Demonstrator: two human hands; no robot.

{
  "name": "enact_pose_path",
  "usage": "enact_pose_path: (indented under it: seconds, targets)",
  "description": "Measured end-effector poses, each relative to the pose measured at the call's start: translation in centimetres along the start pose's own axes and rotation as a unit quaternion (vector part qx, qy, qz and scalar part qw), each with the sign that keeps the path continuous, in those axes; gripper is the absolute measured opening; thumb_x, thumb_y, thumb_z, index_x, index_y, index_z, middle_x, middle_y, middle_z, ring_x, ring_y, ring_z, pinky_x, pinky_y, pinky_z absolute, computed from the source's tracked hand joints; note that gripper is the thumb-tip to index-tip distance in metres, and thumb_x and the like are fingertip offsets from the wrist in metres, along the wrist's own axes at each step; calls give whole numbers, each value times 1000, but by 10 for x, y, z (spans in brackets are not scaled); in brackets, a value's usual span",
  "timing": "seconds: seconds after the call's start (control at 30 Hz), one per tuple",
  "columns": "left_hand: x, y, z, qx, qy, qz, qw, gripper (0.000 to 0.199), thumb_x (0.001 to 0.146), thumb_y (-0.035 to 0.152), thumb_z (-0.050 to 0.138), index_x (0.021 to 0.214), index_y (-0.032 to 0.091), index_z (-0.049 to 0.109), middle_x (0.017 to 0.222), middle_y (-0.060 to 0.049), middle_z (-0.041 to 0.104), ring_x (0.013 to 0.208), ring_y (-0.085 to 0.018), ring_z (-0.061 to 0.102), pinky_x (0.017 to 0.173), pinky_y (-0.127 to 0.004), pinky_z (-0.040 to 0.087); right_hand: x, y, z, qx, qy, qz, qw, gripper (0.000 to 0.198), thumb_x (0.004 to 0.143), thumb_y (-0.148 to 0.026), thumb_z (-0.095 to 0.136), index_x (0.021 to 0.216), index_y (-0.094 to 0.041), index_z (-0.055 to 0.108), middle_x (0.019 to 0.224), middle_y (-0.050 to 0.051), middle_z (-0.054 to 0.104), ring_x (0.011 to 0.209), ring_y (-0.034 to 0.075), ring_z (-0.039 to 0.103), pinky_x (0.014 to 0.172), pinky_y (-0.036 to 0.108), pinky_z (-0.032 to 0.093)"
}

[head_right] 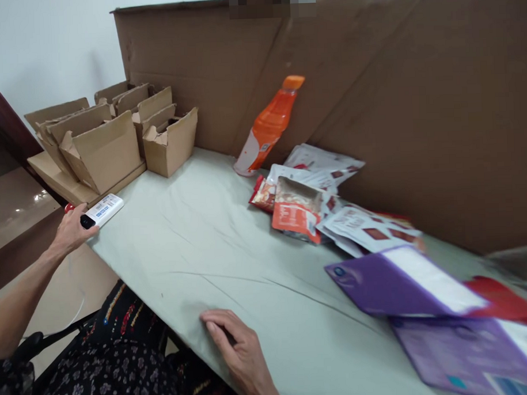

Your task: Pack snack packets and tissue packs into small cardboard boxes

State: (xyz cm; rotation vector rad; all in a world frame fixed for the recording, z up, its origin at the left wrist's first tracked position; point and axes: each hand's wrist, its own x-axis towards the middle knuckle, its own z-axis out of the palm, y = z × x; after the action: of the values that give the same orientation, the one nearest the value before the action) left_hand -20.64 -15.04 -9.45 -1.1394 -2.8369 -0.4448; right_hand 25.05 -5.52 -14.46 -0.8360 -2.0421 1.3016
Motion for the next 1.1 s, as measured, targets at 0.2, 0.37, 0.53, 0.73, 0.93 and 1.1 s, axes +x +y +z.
enact_pose_path:
  seconds: [0.2,0.37,0.53,0.73,0.93,1.1]
  targets:
    - [0,-2,-10,8,-22,-2,1000,79,76,42,64,149,15,50,133,-19,66,130,-41,58,106,-55,52,1,-1,1,7,3,2,1000,30,100,-45,62,90,-25,82,94,9,82,90,25,78,82,35,65]
    - [3,0,-14,15,-26,-4,1000,81,75,42,62,150,12,50,139,-22,64,133,-43,57,107,-57,52,2,1,2,12,10,-7,1000,32,100,-46,61,89,-24,82,93,10,82,88,25,78,83,36,65]
    - [5,-1,-18,20,-14,-6,1000,75,76,40,64,145,15,53,132,-20,68,127,-42,62,104,-55,55,4,2,2,13,9,-21,1000,30,100,-43,60,90,-24,81,93,10,82,88,24,78,82,36,65]
    - [-12,30,-26,33,54,34,997,72,79,40,62,148,20,50,146,-22,56,135,-58,51,106,-77,45,12,-8,5,8,3,-11,1000,28,100,-39,58,91,-24,80,95,9,82,91,23,77,85,38,63]
    - [-14,133,15,-111,112,272,949,76,88,55,56,155,20,44,162,-21,40,148,-52,41,120,-71,35,22,-16,-6,-13,7,-35,999,20,97,-29,59,95,-23,78,97,6,82,95,20,75,90,36,61]
    - [-15,238,59,-117,-26,416,902,69,89,52,62,150,21,52,164,-19,42,156,-43,34,127,-60,29,6,-23,-76,-150,116,-51,981,20,99,-30,59,107,-26,76,120,8,79,116,24,71,105,46,56]
